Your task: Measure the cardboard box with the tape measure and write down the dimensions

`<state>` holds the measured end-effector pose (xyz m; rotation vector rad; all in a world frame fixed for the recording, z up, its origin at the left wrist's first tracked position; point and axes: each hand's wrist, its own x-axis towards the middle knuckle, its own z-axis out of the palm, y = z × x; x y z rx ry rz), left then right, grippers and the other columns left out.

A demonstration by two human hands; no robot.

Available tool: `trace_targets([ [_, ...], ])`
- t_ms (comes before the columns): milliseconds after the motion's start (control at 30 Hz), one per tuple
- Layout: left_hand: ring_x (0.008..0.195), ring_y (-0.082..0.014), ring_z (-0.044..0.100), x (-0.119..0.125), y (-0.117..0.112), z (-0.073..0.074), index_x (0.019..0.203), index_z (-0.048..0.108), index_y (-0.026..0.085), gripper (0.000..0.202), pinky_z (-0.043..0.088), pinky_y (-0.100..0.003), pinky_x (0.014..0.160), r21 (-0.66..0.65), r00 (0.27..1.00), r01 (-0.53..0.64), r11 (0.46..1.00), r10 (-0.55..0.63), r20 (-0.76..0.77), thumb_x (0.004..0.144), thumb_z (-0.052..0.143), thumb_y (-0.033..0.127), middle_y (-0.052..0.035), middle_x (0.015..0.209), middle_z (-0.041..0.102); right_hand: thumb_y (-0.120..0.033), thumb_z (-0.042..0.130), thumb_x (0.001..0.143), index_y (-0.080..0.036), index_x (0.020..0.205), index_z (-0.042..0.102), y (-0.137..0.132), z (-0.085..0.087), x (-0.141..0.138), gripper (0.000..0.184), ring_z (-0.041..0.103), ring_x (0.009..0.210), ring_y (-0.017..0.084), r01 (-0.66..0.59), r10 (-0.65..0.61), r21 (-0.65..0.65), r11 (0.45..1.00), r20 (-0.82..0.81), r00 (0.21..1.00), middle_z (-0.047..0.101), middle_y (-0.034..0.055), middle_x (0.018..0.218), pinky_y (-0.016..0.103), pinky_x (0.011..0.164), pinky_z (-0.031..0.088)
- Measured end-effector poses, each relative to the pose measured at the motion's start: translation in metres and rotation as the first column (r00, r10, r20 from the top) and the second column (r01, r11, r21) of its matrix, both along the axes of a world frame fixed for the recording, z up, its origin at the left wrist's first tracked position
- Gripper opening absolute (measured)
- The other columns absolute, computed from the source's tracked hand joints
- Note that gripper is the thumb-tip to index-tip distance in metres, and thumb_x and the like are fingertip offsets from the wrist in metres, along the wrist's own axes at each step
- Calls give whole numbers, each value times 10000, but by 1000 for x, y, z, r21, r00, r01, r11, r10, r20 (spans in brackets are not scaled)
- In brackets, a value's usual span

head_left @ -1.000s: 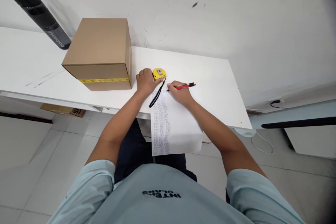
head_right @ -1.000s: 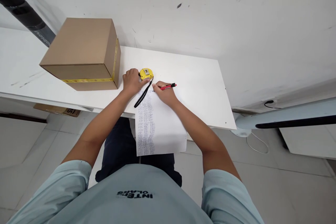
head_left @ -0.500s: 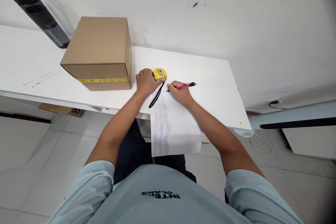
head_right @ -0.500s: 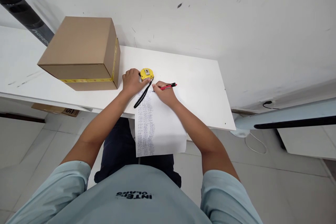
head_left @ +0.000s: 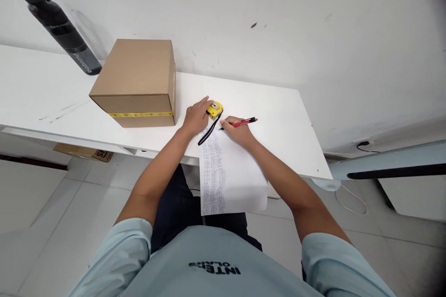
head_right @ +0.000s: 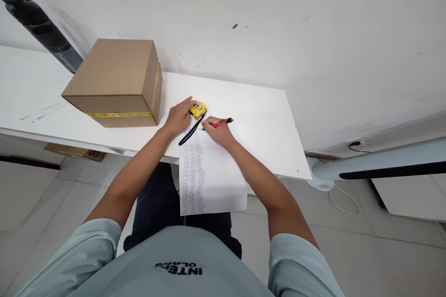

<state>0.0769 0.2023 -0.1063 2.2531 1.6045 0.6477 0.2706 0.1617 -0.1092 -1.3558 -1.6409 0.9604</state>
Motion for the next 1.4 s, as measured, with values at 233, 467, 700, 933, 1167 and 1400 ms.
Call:
trace_targets([
  [233, 1554, -196, 425, 1, 0, 0, 1559, 466, 319, 674, 357, -439, 1225, -23, 998, 26, 999, -28, -60, 934, 337, 101, 3, 1704, 408, -564, 645, 838, -237, 617, 493, 0, 1, -1, 423, 419, 638, 157, 6, -6, 8, 1000, 0, 1000, 470, -20, 621, 319, 612, 356],
  [467, 1518, -197, 473, 3, 2, -1, 1533, 502, 327, 702, 394, -423, 1193, -24, 997, 0, 1000, -2, -73, 905, 350, 52, 27, 1684, 440, -533, 639, 824, -239, 589, 464, 0, 1, 0, 415, 398, 624, 148, 14, -14, 0, 1000, -1, 1000, 438, -27, 609, 316, 605, 341],
  [700, 1486, -225, 515, 3, 3, -2, 1518, 527, 315, 688, 405, -425, 1197, -9, 999, 5, 1000, -6, -47, 915, 356, 33, 25, 1668, 466, -549, 626, 838, -241, 613, 476, -1, 1, -1, 410, 409, 632, 150, 39, -39, 13, 999, -3, 999, 439, -31, 609, 313, 613, 359],
  [933, 1442, -229, 561, 2, 5, -5, 1509, 547, 291, 685, 408, -421, 1201, 14, 1000, 17, 1000, -17, -27, 918, 340, 14, 15, 1646, 499, -537, 615, 838, -241, 606, 484, 1, -2, 1, 398, 418, 624, 151, 44, -44, 12, 999, 3, 999, 443, -31, 599, 316, 611, 361],
  [1167, 1443, -234, 554, 3, 5, -5, 1521, 524, 327, 699, 422, -444, 1181, 14, 999, 15, 1000, -15, -38, 915, 354, 23, 26, 1660, 479, -550, 628, 842, -242, 604, 476, 0, -2, 0, 418, 418, 629, 151, 38, -39, 28, 999, 15, 999, 449, -31, 605, 314, 606, 357],
  [1400, 1502, -269, 472, 4, 2, -2, 1537, 525, 262, 591, 394, -461, 1217, 41, 998, -2, 999, 5, -68, 972, 388, 155, -39, 1673, 461, -585, 609, 874, -243, 630, 514, -2, -2, 2, 430, 497, 657, 171, 102, -103, 76, 992, 5, 995, 524, -15, 639, 331, 652, 406],
])
